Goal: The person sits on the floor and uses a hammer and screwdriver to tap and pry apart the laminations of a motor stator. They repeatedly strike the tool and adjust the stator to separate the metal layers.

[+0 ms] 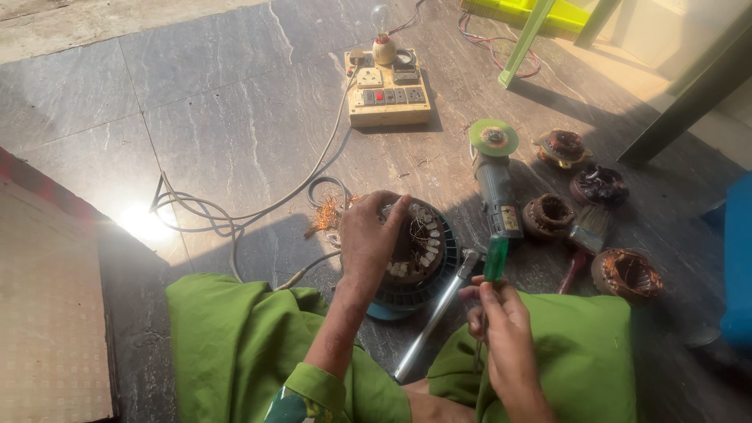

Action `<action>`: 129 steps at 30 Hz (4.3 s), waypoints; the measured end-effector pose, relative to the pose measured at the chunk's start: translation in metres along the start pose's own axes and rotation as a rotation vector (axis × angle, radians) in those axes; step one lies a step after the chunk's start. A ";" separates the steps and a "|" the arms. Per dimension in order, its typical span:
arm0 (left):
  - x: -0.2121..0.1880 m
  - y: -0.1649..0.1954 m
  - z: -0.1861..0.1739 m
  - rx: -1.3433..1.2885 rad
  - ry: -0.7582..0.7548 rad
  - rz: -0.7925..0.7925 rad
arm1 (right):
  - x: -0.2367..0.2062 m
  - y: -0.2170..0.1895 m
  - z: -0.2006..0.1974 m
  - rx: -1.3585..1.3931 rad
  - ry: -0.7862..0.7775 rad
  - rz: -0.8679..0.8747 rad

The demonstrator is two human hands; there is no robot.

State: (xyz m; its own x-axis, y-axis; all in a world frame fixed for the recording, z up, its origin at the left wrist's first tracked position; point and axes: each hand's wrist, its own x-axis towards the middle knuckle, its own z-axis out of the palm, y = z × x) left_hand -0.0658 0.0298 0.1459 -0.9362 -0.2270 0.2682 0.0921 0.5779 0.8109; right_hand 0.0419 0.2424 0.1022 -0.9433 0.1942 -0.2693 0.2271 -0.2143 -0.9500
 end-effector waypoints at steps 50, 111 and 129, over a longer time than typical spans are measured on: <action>-0.017 0.018 -0.016 -0.119 -0.261 0.147 | -0.030 -0.112 0.060 0.413 -0.487 -0.651; -0.063 0.008 -0.029 -0.051 -0.286 0.771 | -0.004 -0.086 0.032 0.339 -0.504 -0.783; -0.066 0.007 -0.029 -0.144 -0.243 0.672 | 0.074 0.064 0.017 -0.797 0.254 -0.050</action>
State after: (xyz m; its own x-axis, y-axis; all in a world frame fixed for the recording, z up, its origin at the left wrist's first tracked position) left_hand 0.0063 0.0259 0.1491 -0.7089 0.3311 0.6227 0.7018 0.4183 0.5766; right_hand -0.0171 0.2268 0.0242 -0.8952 0.4156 -0.1607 0.3797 0.5230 -0.7631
